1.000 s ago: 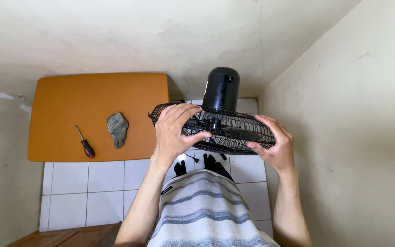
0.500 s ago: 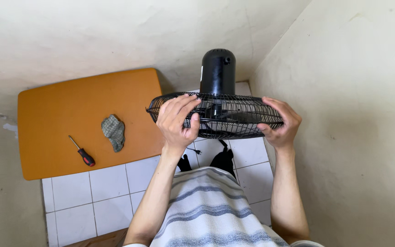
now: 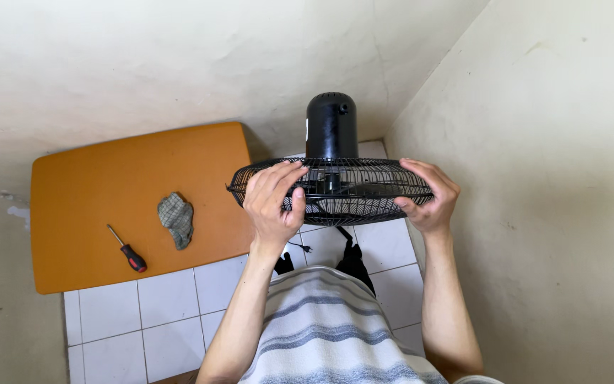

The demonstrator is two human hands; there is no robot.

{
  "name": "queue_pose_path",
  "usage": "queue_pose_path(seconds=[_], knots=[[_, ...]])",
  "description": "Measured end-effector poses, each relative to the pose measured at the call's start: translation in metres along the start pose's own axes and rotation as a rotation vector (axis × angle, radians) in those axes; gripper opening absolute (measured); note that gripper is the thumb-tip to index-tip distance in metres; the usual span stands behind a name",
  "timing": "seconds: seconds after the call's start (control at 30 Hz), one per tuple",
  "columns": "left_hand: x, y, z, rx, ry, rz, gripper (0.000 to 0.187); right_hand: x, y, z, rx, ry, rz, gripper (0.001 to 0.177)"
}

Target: The person reassembles a standing electric fan by attaching the front grille, aligning the blades, and securing the rear grille with a screw. They wipe the grille with a cloth before installation and use a screwdriver to tighten the rear assembly.

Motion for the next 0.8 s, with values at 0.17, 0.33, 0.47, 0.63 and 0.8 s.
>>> queue_pose_path(seconds=[0.17, 0.33, 0.47, 0.63, 0.8], knots=[[-0.009, -0.005, -0.006, 0.021, -0.018, -0.065, 0.025, 0.001, -0.008, -0.007, 0.023, -0.014, 0.020, 0.081], [-0.032, -0.009, -0.036, -0.052, 0.095, -0.240, 0.047, 0.010, -0.031, -0.020, 0.225, -0.295, 0.234, 0.089], [-0.041, -0.014, -0.060, -0.145, -0.087, -0.388, 0.066, 0.036, -0.071, -0.040, 0.555, -0.108, 0.428, 0.095], [-0.040, -0.031, -0.065, -0.239, -0.159, -0.369, 0.076, 0.068, -0.100, -0.047, 0.668, 0.282, 0.405, 0.091], [-0.038, -0.039, -0.072, -0.259, -0.185, -0.345, 0.077, 0.083, -0.096, -0.040, 0.900, 0.542, 0.483, 0.093]])
Point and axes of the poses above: each hand's wrist, its own y-axis towards the middle knuckle, its own x-axis out of the palm, z = x × y, the point moved 1 cm from there along y, towards the middle knuckle, and after that the axes turned 1 degree about y, right-handed, at the moved point
